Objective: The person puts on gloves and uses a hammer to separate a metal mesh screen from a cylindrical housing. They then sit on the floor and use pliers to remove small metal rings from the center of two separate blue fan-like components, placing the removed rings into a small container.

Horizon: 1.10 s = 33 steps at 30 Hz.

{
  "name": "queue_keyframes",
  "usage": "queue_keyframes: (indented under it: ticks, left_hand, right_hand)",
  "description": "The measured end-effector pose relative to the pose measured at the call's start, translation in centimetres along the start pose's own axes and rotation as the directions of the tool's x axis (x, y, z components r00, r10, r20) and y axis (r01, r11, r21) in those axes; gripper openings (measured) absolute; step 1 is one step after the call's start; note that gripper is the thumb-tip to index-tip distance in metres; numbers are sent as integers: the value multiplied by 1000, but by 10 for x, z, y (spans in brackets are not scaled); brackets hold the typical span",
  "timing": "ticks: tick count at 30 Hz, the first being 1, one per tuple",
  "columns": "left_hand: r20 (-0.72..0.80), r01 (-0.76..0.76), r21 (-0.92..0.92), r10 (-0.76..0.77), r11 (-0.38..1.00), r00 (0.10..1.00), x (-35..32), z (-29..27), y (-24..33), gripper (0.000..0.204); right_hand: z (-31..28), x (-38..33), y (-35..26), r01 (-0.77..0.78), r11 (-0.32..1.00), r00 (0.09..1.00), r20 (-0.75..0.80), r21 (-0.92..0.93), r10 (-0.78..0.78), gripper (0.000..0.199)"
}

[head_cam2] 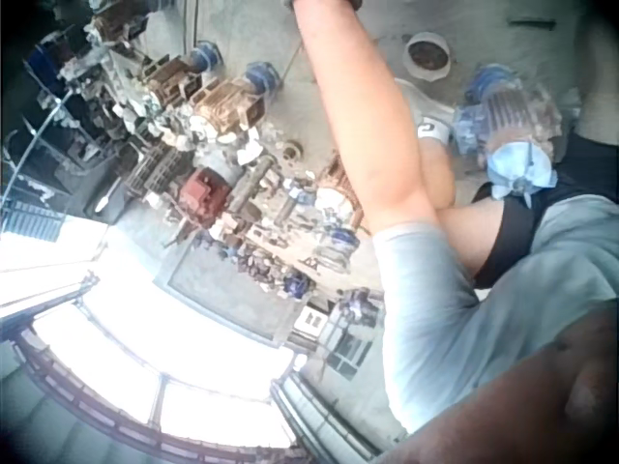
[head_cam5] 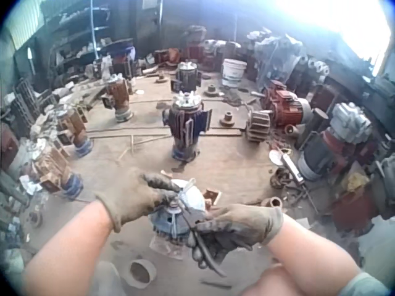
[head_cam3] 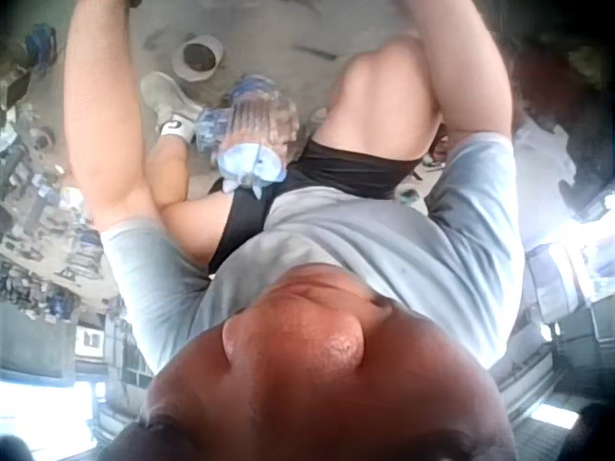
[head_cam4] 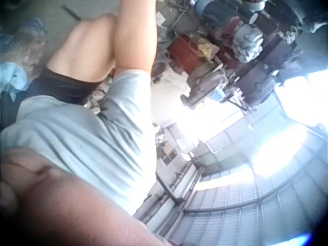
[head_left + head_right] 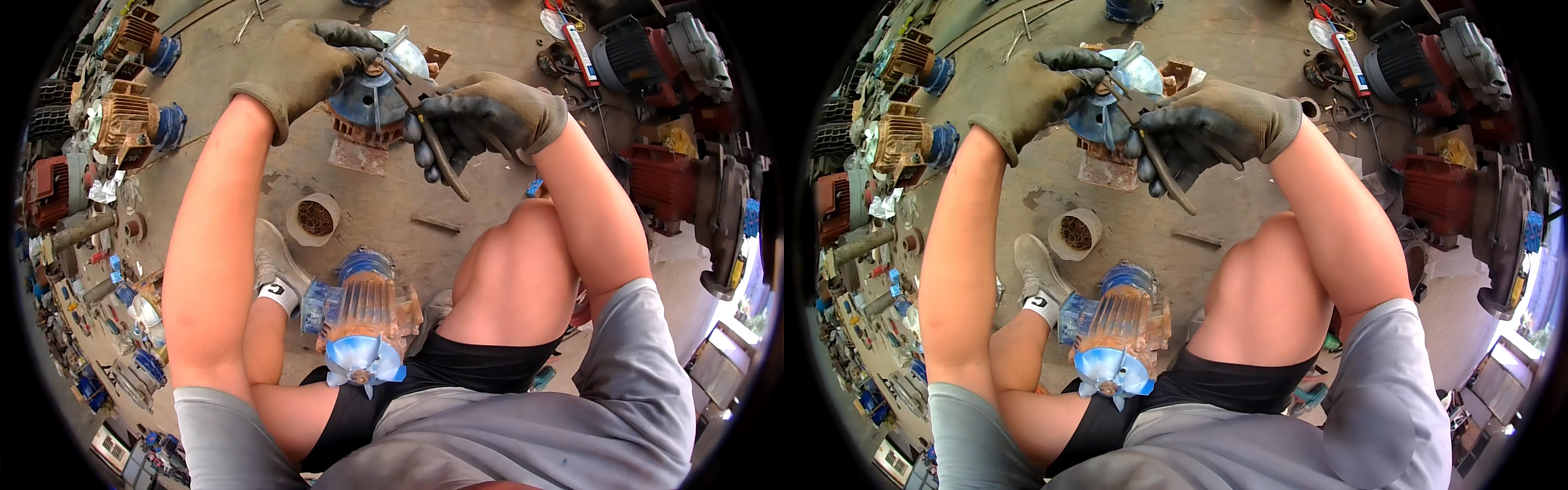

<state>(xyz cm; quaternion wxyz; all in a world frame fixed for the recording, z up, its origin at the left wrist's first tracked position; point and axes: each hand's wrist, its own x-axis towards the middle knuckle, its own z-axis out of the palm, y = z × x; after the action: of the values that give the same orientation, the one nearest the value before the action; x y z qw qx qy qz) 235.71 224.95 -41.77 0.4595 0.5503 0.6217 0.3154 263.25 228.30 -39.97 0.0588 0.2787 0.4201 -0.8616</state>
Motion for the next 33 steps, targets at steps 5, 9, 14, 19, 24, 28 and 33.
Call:
queue_keyframes:
  ticks: [5, 9, 14, 19, 24, 28, 33]
  left_hand:
    - [-12, -32, 128, 34, 991, 999, -6, 4, 8, 27]
    - [-29, -29, 93, 32, 995, 999, -13, 7, 13, 26]
    - [-21, -56, 110, 59, 992, 998, -10, 3, 5, 24]
    - [-70, -68, 158, 79, 985, 994, -14, 10, 12, 26]
    - [-84, -120, 216, 141, 969, 987, -15, 9, 8, 26]
    - [-89, -134, 156, 149, 979, 985, -17, 11, 1, 27]
    - [-98, -143, 277, 176, 950, 979, -20, 14, 8, 26]
  right_hand:
    - [2, -1, -5, -58, 998, 994, -97, -39, 54, 37]
    - [3, -1, -4, -39, 998, 993, -113, -51, 33, 37]
    - [-2, 1, -4, -46, 994, 998, -38, -97, 42, 38]
    - [-7, -2, 0, -25, 998, 999, 19, -57, 26, 40]
    - [-5, -4, 1, -31, 997, 999, 25, -64, 33, 40]
    - [-2, -2, -1, -56, 991, 998, 0, -125, 56, 42]
    - [-5, 0, -1, -68, 992, 998, -2, -105, 69, 42]
